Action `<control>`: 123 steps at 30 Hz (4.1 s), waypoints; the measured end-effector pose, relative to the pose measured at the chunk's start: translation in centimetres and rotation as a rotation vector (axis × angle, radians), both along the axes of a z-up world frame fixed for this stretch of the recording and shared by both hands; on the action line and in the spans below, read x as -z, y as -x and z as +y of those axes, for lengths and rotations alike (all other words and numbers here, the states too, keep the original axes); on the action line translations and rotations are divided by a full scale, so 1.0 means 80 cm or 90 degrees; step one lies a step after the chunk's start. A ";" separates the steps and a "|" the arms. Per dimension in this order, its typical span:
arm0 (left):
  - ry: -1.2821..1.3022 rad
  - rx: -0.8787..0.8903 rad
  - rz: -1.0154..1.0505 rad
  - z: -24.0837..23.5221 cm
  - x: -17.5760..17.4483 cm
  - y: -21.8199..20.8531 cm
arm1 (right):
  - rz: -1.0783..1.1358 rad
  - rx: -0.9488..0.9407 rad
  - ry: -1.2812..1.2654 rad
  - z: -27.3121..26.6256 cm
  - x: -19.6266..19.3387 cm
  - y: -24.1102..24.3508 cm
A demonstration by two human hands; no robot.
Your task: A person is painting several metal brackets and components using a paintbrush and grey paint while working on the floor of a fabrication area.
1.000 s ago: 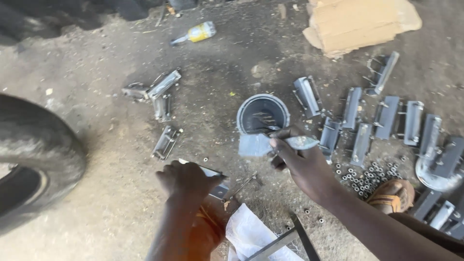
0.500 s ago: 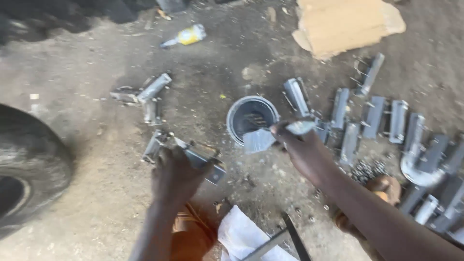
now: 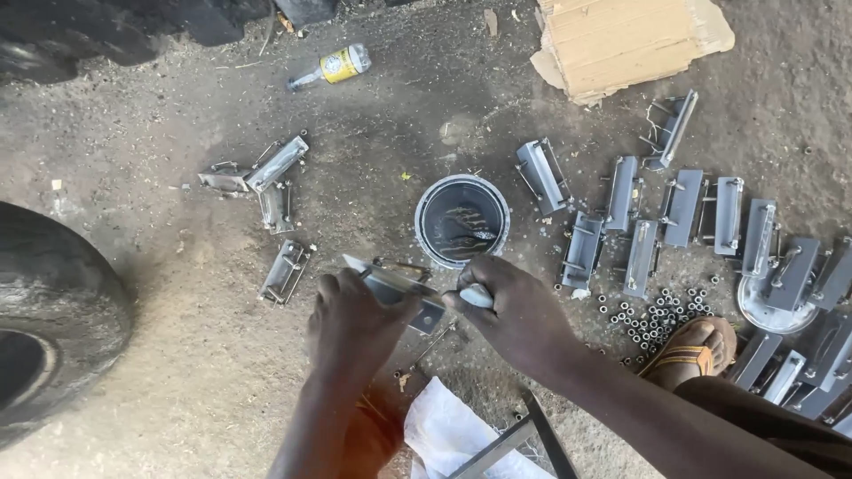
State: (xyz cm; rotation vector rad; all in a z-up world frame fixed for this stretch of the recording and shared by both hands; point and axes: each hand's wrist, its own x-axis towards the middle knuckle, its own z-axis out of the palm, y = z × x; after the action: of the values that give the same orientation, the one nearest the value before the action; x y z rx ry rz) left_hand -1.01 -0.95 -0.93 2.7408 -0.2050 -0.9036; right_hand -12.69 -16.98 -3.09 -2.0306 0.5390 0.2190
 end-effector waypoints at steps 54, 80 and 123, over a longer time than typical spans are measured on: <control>-0.162 0.017 0.095 -0.021 -0.049 -0.008 | -0.110 0.034 -0.012 0.007 -0.017 0.002; -0.049 0.130 -0.401 0.000 0.024 -0.005 | 0.026 0.241 -0.099 -0.037 -0.054 -0.023; 0.020 -0.198 0.323 0.069 0.086 -0.061 | 0.262 -0.214 0.265 0.150 0.433 0.045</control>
State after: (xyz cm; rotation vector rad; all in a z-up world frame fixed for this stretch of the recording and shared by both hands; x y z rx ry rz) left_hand 3.85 4.59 -7.78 2.3224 0.2889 -1.4305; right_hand -16.27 -5.01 -37.73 -2.4941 0.5205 0.7968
